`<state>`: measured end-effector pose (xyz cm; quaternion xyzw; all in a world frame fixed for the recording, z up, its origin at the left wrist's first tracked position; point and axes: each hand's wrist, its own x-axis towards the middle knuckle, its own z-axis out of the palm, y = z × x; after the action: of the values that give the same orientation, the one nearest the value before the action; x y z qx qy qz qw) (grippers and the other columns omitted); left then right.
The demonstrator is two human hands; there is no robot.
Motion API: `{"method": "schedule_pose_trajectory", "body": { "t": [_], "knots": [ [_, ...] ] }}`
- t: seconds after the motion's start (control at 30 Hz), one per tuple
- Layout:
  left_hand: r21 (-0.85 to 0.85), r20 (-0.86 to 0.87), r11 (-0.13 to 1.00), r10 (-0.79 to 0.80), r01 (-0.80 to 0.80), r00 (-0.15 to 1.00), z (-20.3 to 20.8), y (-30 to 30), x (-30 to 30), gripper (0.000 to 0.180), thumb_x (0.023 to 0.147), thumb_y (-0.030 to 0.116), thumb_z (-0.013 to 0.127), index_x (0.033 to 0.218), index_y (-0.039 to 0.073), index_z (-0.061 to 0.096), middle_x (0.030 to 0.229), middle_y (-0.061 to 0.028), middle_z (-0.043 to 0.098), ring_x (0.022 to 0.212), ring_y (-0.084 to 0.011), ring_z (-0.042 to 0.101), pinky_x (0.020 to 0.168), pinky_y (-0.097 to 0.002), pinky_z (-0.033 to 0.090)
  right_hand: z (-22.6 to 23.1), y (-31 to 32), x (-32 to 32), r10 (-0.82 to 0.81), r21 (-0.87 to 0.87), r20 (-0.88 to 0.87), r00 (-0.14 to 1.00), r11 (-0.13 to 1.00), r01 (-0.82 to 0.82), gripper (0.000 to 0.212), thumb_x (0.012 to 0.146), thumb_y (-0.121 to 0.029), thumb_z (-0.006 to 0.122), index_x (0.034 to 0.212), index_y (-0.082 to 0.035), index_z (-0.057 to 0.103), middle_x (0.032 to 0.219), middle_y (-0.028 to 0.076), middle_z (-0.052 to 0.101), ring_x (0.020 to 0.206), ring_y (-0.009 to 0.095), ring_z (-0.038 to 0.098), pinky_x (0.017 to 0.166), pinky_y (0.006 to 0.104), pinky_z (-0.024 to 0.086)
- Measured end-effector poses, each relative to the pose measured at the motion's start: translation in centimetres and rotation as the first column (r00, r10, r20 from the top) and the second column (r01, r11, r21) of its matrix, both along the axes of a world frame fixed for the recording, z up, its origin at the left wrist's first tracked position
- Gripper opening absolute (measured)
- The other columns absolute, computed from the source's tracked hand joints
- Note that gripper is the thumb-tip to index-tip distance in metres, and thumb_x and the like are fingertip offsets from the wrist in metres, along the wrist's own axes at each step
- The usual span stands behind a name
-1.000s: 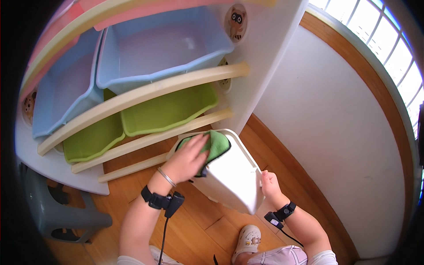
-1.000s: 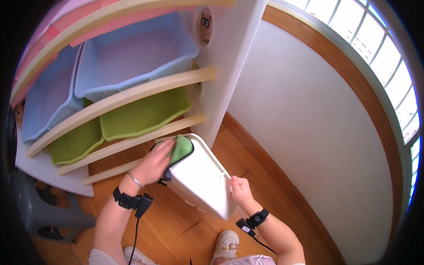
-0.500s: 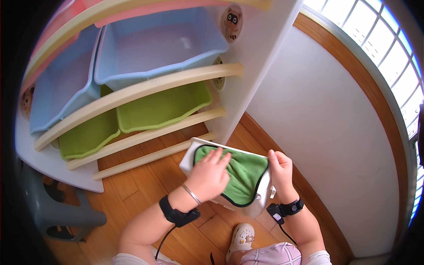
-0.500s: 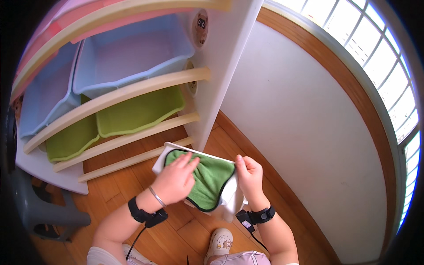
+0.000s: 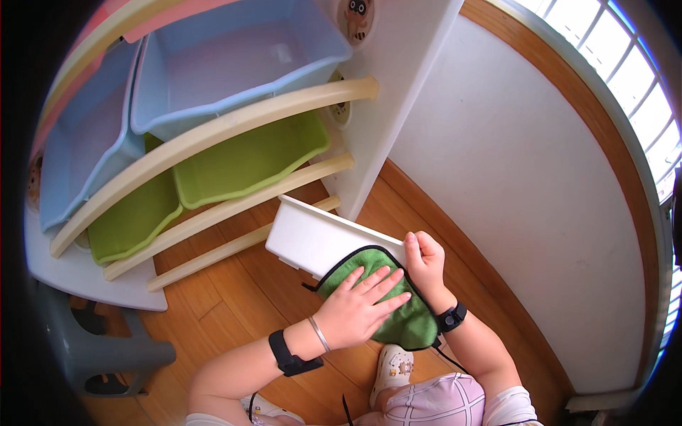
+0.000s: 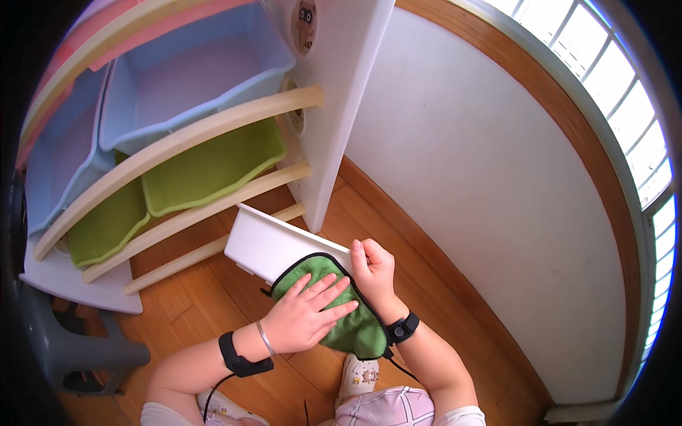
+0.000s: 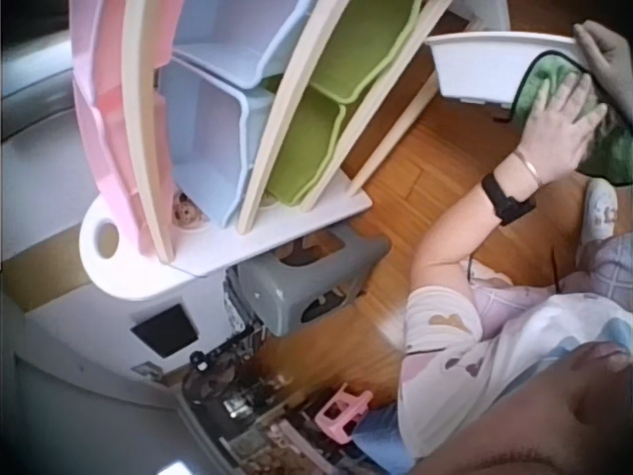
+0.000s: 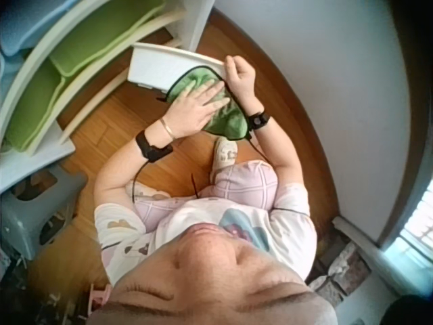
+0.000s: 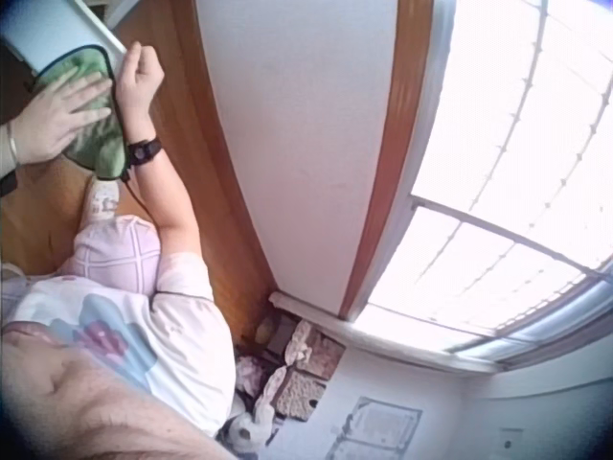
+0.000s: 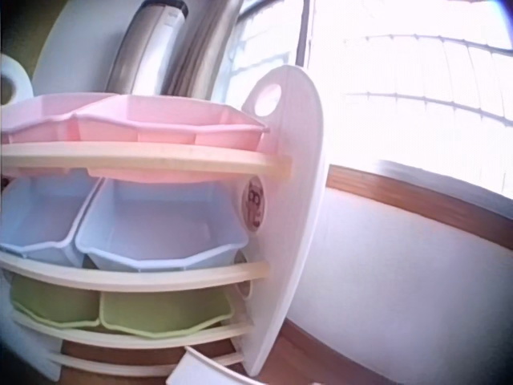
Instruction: The person wipes the interior and exterior of a plastic storage bin using a cloth, then wipes the frame of the storage unit and a vertical appliance.
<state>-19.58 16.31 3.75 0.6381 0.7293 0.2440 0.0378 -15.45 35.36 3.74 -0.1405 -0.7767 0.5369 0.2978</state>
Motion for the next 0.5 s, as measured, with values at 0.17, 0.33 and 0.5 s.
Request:
{"method": "schedule_pose_trajectory", "body": {
  "t": [0.17,0.33,0.5],
  "knots": [
    [-0.006,-0.16,0.976,0.212,-0.215,0.964,-3.3,-2.0,-2.7,0.056,0.094,0.051,0.042,0.143,0.024,0.042,0.154,-0.0087,0.028,0.142,-0.0295,0.022,0.114,-0.0532,0.008,-2.3,2.2,0.6,-0.063,-0.166,0.092,0.994,0.983,0.078,0.035,0.098,-0.017,0.052,0.066,-0.005,0.045,0.063,-0.007,0.036,0.06,0.004,0.032,0.051,0.0236,0.029],
    [0.015,-0.046,0.956,0.294,-0.294,0.955,-3.2,-2.7,-4.0,0.065,0.094,0.056,0.041,0.141,0.011,0.042,0.153,-0.0144,0.029,0.141,-0.0334,0.025,0.113,-0.0535,0.016,-3.6,2.1,1.9,-0.032,-0.198,0.131,0.991,0.978,0.058,0.036,0.098,-0.017,0.051,0.065,-0.006,0.044,0.063,-0.008,0.036,0.06,0.004,0.032,0.051,0.0239,0.029],
    [0.065,-0.207,0.987,0.154,-0.144,0.966,-3.9,0.2,1.1,0.051,0.088,0.036,0.057,0.135,0.017,0.051,0.145,-0.0117,0.041,0.134,-0.0299,0.036,0.11,-0.0482,0.024,-4.1,1.8,2.3,-0.058,-0.21,0.161,0.985,0.973,0.091,0.039,0.098,-0.018,0.052,0.063,-0.006,0.043,0.061,-0.008,0.035,0.059,0.004,0.032,0.05,0.0243,0.028]
  ]
}}
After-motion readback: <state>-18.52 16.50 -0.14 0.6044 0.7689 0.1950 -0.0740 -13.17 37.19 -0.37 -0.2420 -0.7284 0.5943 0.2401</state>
